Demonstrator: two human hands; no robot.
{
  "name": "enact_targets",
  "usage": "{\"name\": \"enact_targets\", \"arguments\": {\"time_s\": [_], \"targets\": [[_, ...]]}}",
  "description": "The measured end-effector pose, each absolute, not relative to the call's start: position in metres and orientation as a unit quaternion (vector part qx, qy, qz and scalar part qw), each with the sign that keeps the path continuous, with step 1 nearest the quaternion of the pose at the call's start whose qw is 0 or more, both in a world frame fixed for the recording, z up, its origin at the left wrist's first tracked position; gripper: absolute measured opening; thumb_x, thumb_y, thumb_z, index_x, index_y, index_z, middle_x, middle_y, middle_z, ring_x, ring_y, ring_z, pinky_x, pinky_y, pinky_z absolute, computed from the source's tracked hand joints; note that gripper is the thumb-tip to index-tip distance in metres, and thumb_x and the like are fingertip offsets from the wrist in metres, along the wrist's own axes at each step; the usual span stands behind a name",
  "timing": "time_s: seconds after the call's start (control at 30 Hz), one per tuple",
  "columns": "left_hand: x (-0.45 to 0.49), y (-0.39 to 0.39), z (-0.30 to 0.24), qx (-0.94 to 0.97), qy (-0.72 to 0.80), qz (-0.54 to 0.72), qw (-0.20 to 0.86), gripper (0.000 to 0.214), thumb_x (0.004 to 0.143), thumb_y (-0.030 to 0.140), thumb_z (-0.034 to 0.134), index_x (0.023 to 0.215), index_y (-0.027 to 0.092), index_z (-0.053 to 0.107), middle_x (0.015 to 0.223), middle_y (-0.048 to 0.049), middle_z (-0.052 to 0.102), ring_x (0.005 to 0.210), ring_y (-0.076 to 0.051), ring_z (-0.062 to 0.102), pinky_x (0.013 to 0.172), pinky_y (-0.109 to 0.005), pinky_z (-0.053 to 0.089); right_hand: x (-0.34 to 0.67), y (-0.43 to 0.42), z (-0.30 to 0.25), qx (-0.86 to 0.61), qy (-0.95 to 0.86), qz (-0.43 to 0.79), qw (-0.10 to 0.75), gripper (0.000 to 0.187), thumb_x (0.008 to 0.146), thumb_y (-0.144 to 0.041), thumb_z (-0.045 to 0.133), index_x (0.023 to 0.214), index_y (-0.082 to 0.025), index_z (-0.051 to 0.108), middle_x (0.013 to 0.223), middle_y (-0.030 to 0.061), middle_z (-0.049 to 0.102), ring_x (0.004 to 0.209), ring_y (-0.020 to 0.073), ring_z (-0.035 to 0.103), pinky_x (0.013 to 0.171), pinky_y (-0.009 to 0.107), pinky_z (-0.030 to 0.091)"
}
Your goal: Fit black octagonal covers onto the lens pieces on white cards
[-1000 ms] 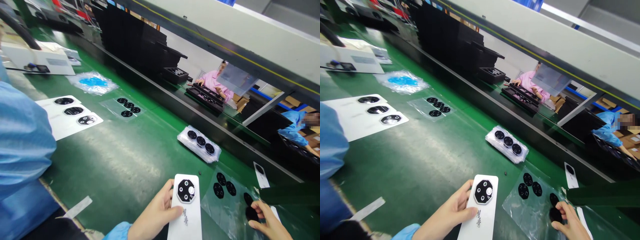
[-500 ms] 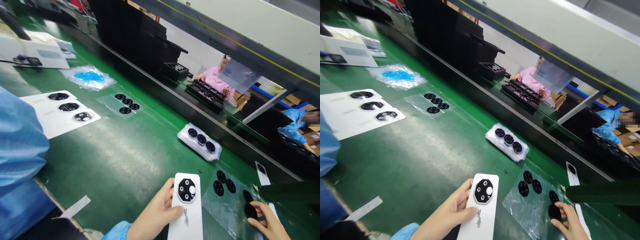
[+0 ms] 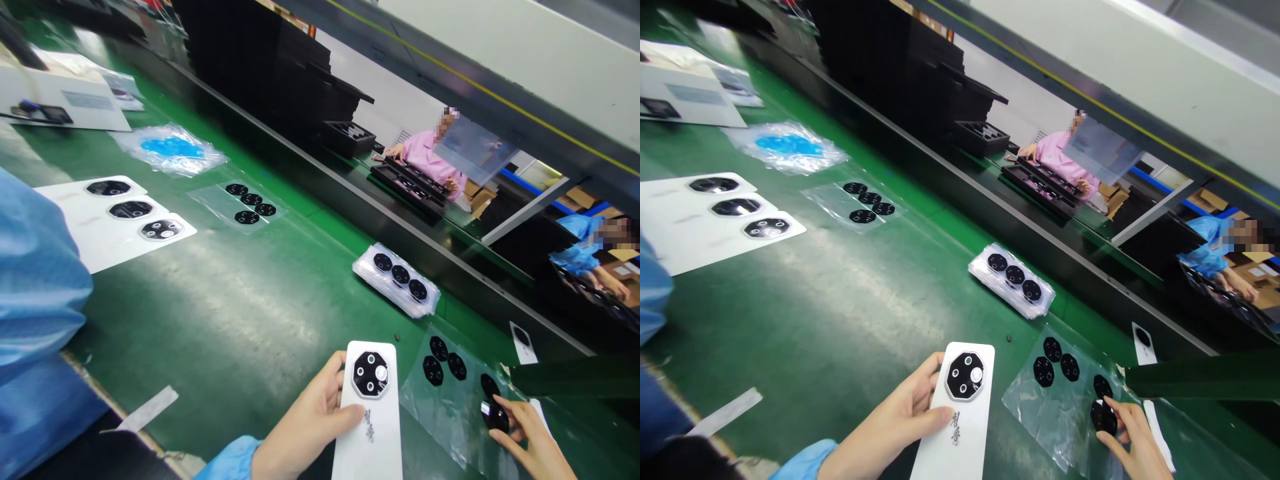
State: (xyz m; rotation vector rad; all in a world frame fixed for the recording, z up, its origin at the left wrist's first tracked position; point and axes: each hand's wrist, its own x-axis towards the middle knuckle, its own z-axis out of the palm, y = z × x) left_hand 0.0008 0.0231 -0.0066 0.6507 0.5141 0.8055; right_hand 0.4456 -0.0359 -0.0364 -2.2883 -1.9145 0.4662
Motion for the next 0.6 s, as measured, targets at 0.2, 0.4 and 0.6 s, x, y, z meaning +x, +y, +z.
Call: {"name": "enact_targets", "arguments": {"time_s": [0.2,0.4,0.6], "targets": [[0.0009,0.0242,-0.0084,0.307,0.243,0.38,0.838,0.045,0.073,0.021,0.068,0.109,0.019,0.042,0.097,-0.0068,0.066,0.083,-0.02,0.064,0.074,-0.034,0.049,0.4447,-0.0347,-0.0339,-0.734,-0.659,0.141,0.081,0.049,0.074,-0.046,0.061,0.117,-0.023,0.056,0.085,0.003,0.056,0.061,0.0155,0.06,0.066,0.031,0.055],[-0.0002,0.0235,-0.0063,0.306,0.248,0.378,0.838,0.044,0.073,0.02,0.067,0.11,0.019,0.041,0.098,-0.0071,0.066,0.085,-0.02,0.064,0.076,-0.035,0.049,0.4435,-0.0351,-0.0336,-0.723,-0.677,0.097,0.092,0.047,0.073,-0.046,0.062,0.111,-0.018,0.057,0.082,0.0042,0.058,0.062,0.0166,0.061,0.062,0.031,0.056],[-0.0004,0.0229,-0.0064,0.316,0.248,0.377,0.834,0.047,0.074,0.021,0.067,0.112,0.019,0.041,0.1,-0.0071,0.066,0.085,-0.02,0.064,0.076,-0.034,0.048,0.4385,-0.038,-0.0313,-0.702,-0.706,0.067,0.065,0.041,0.079,-0.044,0.058,0.112,-0.02,0.054,0.09,0.0061,0.055,0.059,0.014,0.059,0.061,0.029,0.056]]}}
